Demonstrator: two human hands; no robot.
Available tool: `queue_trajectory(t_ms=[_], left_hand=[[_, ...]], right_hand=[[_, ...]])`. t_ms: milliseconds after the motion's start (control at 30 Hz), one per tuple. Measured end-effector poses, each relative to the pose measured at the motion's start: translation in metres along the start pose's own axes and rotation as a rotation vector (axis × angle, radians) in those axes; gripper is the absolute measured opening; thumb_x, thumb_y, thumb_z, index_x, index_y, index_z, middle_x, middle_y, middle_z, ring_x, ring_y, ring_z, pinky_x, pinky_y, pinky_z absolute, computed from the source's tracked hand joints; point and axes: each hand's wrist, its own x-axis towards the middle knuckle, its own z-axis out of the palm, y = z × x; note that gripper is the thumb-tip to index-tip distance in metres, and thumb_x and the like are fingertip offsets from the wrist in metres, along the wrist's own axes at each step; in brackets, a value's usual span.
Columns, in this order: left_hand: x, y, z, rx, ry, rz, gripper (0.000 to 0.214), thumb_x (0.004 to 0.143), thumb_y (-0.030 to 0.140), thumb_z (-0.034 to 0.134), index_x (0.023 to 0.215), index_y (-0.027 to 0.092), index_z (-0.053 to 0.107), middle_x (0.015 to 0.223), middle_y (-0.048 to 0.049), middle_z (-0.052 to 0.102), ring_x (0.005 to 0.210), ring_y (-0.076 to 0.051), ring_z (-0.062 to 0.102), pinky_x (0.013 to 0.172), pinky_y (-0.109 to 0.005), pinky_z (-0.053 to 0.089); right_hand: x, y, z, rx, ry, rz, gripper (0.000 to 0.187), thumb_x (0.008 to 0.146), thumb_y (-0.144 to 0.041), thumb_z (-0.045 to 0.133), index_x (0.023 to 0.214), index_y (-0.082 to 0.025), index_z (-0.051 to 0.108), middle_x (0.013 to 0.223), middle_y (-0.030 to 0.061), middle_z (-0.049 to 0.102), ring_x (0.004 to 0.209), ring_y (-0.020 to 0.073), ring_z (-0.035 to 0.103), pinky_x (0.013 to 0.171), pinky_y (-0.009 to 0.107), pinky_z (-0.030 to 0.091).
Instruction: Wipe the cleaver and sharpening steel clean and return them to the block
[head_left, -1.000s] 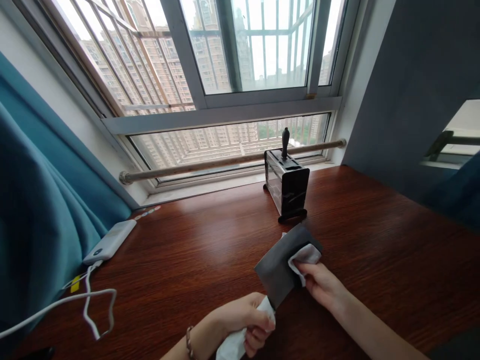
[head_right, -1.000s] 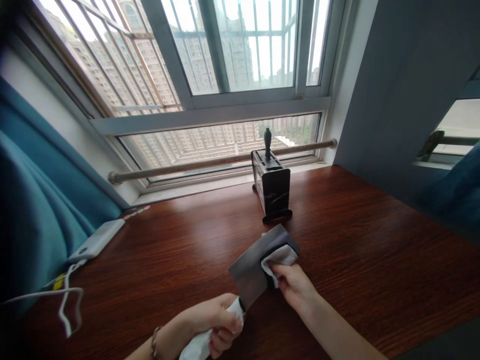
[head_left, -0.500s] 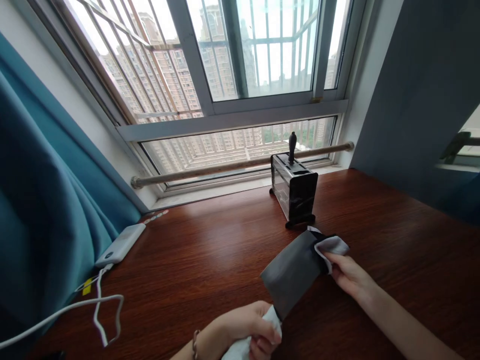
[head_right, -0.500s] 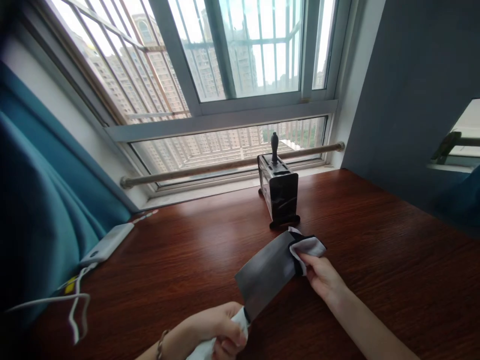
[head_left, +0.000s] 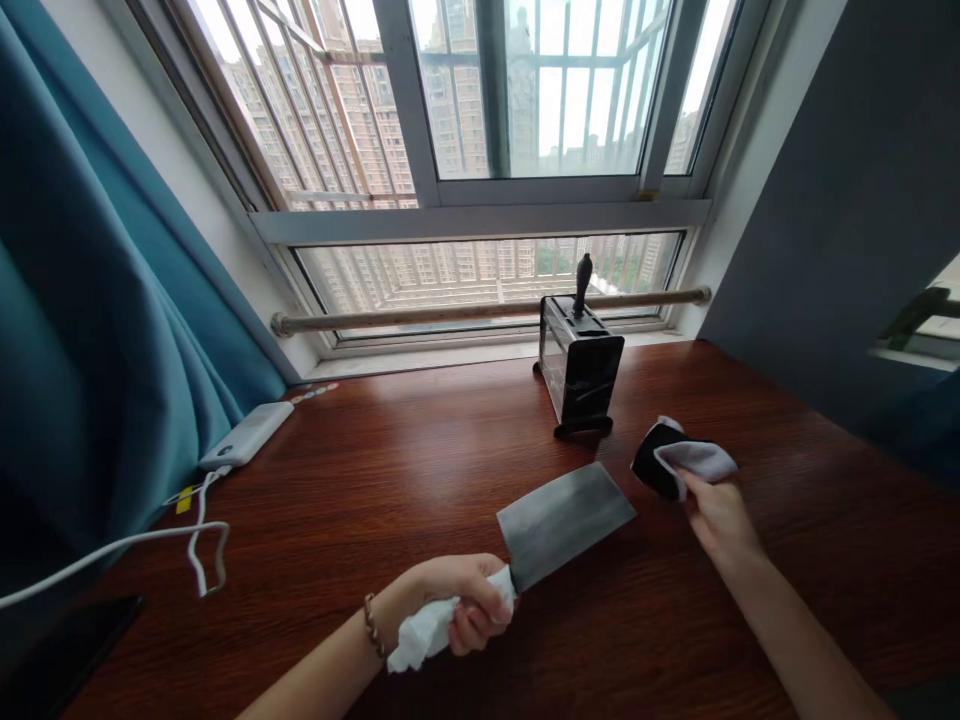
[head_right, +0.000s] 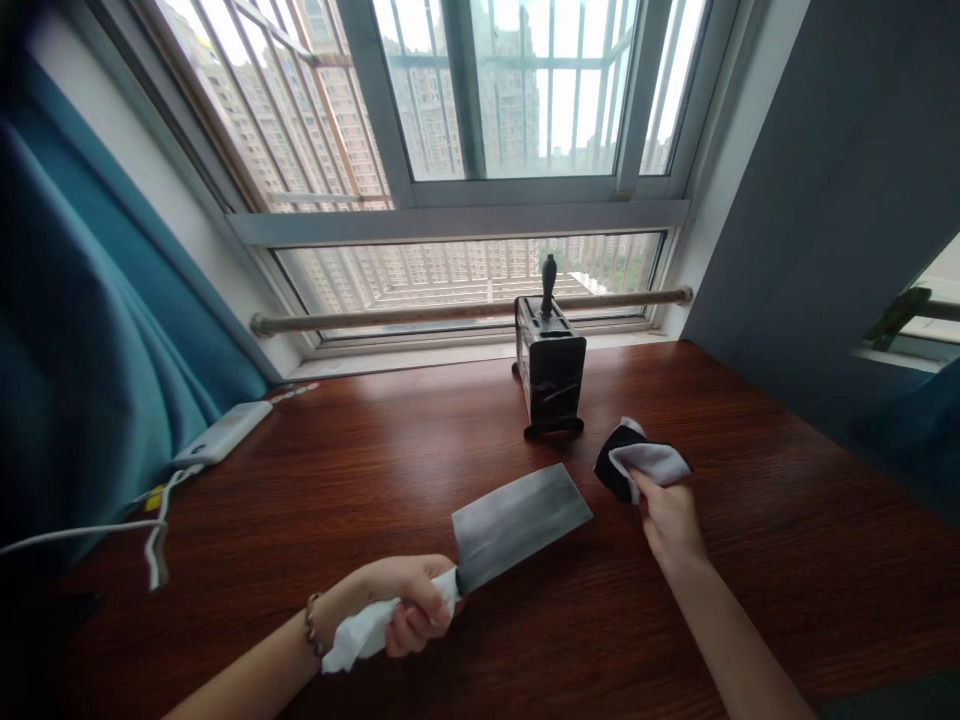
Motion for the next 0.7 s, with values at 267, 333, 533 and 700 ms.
queue_trajectory(t_ms=[267, 333, 533, 700], left_hand=[[0.004, 0.001, 0.002, 0.065, 0.006, -0.038, 0.024, 0.069, 0.013, 0.057, 0.056, 0.015, 0.038, 0.046, 0.0066, 0.026, 0.035, -0.002, 0.019, 0.035, -0.016, 0.017], [0.005, 0.001, 0.002, 0.079, 0.013, -0.057, 0.024, 0.068, 0.013, 0.058, 0.056, 0.015, 0.037, 0.047, 0.0065, 0.027, 0.036, -0.002, 0.020, 0.036, -0.015, 0.019], [0.008, 0.001, 0.000, 0.084, 0.021, -0.098, 0.017, 0.065, 0.012, 0.058, 0.063, 0.016, 0.041, 0.048, 0.0058, 0.032, 0.036, -0.002, 0.023, 0.034, -0.014, 0.021], [0.007, 0.001, 0.001, 0.167, 0.057, -0.088, 0.018, 0.066, 0.015, 0.059, 0.058, 0.014, 0.042, 0.047, 0.0044, 0.034, 0.035, -0.003, 0.026, 0.032, -0.015, 0.023]], right_hand=[[-0.118, 0.010, 0.014, -0.949, -0.710, -0.585, 0.042, 0.085, -0.034, 0.048, 0.122, -0.012, 0.051, 0.121, 0.0117, 0.054, 0.113, 0.0279, 0.049, 0.095, 0.042, 0.041], [-0.148, 0.031, 0.033, -1.069, -0.885, -0.707, 0.044, 0.085, -0.031, 0.049, 0.126, -0.016, 0.047, 0.137, 0.0088, 0.036, 0.128, 0.0297, 0.027, 0.102, 0.045, 0.033], [-0.166, 0.048, 0.047, -1.132, -1.068, -0.747, 0.048, 0.090, -0.024, 0.038, 0.136, -0.016, 0.030, 0.143, 0.0036, 0.022, 0.133, 0.0206, 0.015, 0.108, 0.039, 0.025], [-0.132, 0.041, 0.021, -1.178, -1.007, -0.636, 0.050, 0.088, -0.028, 0.041, 0.137, -0.020, 0.029, 0.144, 0.0018, 0.022, 0.133, 0.0206, 0.014, 0.108, 0.040, 0.025]])
